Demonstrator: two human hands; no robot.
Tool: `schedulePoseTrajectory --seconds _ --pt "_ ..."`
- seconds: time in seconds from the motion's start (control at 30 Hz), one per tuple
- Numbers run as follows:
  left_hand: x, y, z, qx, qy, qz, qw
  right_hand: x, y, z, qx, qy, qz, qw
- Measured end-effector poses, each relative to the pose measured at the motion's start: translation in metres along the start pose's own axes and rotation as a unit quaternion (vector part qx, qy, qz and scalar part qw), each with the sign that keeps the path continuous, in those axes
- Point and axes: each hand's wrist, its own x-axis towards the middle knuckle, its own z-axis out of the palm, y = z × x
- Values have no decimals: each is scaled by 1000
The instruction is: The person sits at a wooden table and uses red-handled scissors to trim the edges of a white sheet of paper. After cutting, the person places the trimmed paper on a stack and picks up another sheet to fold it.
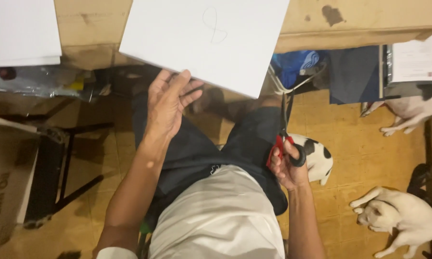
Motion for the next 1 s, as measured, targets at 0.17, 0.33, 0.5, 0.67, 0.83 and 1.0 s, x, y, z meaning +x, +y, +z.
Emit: schedulePoseTrajectory --seconds 0.17,0.33,0.5,0.67,0.83,1.0 --pt "-4 8 4 13 9 -4 1000 8 1 2 23 -18 0 1000" --pt "-3 2 6 9 24 -6 1000 8 -2 7 -27 3 -24 999" --pt "6 -20 -3 24 59 9 998 31 22 -22 -123 79 -89 985" --pt "9 -16 3 41 63 23 997 45 8 -7 -102 66 -124 985" --pt "-1 -25 18 16 87 19 996 43 3 1 -68 35 -107 991" --pt "-3 -49 52 43 74 13 996 48 10 -17 -52 34 -122 991"
